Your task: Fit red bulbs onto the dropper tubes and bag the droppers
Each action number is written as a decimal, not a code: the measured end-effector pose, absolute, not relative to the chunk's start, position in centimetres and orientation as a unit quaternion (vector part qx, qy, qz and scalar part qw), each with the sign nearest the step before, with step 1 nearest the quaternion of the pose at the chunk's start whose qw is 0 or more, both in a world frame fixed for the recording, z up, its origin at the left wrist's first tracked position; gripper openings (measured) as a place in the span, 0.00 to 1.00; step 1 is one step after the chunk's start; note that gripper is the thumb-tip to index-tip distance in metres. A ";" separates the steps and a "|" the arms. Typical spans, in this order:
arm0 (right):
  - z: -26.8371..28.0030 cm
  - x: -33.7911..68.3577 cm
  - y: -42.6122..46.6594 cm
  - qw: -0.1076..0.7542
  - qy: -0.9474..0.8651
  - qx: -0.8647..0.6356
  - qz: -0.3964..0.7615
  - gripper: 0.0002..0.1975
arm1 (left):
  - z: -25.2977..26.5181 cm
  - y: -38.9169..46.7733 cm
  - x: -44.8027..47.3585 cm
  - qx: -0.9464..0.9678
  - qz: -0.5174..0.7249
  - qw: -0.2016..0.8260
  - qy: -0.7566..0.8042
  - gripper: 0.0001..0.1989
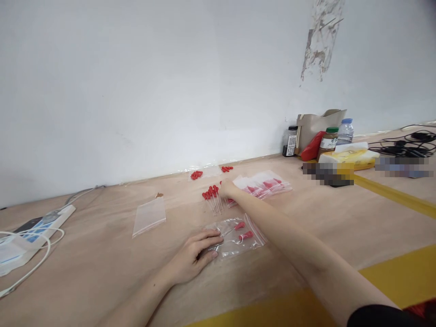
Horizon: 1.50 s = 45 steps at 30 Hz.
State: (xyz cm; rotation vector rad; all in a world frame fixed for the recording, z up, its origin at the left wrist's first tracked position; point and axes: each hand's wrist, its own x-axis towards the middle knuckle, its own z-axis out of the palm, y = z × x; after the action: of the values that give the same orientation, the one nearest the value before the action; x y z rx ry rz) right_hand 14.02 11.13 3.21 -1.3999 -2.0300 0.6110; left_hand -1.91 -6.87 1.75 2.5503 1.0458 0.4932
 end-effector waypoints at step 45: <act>-0.9 26.3 -1.5 0.394 -0.730 -0.448 0.333 0.10 | 1.5 -6.8 -2.2 0.894 0.155 0.154 0.392 0.19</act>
State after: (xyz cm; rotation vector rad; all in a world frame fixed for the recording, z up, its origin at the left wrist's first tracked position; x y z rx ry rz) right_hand 26.29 -1.53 -0.88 -1.1371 -1.8516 0.8459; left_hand -2.22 -6.82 1.51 2.5624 1.1242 0.4442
